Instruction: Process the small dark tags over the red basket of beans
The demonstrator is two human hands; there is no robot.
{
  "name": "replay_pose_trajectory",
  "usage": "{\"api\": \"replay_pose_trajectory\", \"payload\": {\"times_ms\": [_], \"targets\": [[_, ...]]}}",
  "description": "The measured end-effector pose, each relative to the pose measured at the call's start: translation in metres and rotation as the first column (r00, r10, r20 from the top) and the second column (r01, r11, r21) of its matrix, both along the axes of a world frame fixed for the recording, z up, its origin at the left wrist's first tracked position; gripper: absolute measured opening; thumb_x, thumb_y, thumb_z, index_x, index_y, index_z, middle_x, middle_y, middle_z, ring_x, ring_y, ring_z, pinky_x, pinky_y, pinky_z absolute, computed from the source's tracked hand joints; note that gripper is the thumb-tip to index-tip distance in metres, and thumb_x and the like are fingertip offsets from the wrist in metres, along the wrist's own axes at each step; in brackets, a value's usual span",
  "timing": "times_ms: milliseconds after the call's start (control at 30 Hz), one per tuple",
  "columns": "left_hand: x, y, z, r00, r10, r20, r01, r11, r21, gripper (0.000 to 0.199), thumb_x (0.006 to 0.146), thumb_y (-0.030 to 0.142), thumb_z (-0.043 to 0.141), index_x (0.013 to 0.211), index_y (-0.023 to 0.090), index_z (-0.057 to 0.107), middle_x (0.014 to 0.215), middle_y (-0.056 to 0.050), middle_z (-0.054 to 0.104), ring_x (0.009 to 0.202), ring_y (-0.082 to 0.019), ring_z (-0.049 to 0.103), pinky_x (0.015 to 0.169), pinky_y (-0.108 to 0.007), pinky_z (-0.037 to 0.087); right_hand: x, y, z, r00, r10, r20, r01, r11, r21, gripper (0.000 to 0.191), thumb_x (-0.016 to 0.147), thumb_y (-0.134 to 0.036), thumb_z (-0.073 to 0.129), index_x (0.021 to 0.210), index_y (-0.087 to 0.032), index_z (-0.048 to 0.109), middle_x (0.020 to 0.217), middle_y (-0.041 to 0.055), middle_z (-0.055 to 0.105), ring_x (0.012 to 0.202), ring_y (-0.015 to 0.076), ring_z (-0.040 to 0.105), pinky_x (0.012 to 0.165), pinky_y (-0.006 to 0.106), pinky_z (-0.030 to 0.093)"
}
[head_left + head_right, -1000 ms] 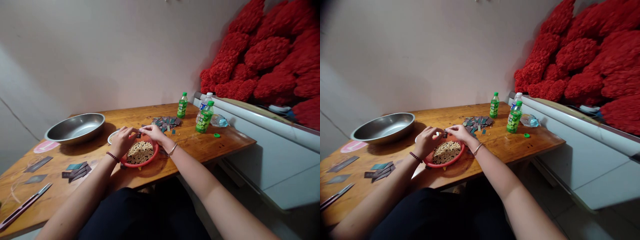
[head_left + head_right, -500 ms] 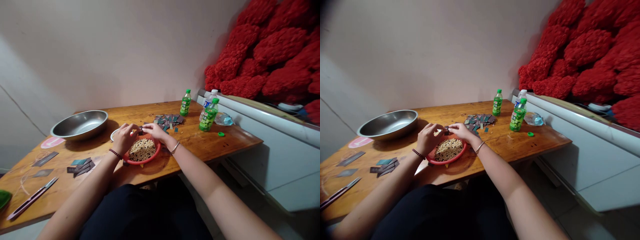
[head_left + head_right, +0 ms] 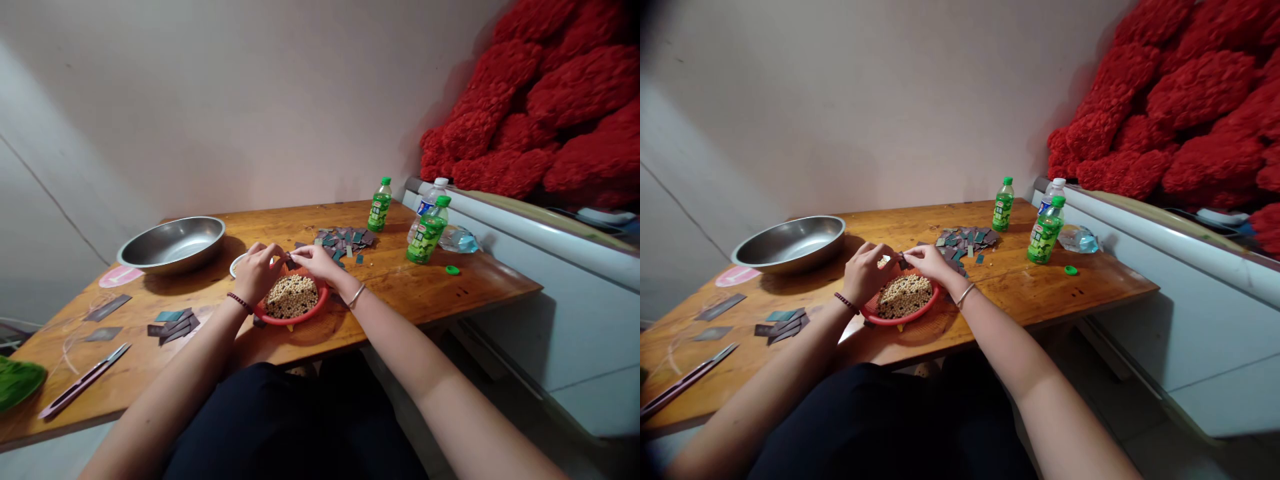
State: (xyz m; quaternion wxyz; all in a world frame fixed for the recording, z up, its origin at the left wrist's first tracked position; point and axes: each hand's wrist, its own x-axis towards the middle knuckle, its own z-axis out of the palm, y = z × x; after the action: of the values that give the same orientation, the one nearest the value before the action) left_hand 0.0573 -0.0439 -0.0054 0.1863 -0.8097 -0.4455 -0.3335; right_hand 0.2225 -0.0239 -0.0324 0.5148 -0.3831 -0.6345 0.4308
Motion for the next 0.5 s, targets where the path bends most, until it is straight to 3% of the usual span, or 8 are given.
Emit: {"api": "replay_pose_trajectory", "payload": {"times_ms": [267, 500], "targets": [[0.0004, -0.0019, 0.0, 0.999, -0.026, -0.029, 0.024, 0.997, -0.073, 0.02, 0.081, 0.044, 0.053, 0.081, 0.026, 0.061, 0.077, -0.001, 0.057, 0.065, -0.013, 0.054, 0.054, -0.023, 0.034, -0.0012, 0.0024, -0.0048, 1.0, -0.006, -0.015, 0.006, 1.0, -0.002, 0.013, 0.074, -0.016, 0.06, 0.082, -0.009, 0.068, 0.084, 0.0087, 0.07, 0.077, 0.0146, 0.064, 0.077, 0.029, 0.049], [-0.0001, -0.0009, -0.0006, 1.0, 0.013, 0.003, -0.012, 0.998, -0.058, 0.018, 0.083, 0.039, 0.05, 0.083, 0.024, 0.058, 0.076, -0.002, 0.059, 0.075, -0.015, 0.055, 0.06, -0.024, 0.037, -0.0034, 0.002, -0.0054, 1.0, -0.007, 0.0, 0.007, 1.0, -0.027, 0.014, 0.075, -0.015, 0.059, 0.084, -0.009, 0.068, 0.085, 0.0095, 0.07, 0.075, 0.0148, 0.064, 0.075, 0.03, 0.05]]}}
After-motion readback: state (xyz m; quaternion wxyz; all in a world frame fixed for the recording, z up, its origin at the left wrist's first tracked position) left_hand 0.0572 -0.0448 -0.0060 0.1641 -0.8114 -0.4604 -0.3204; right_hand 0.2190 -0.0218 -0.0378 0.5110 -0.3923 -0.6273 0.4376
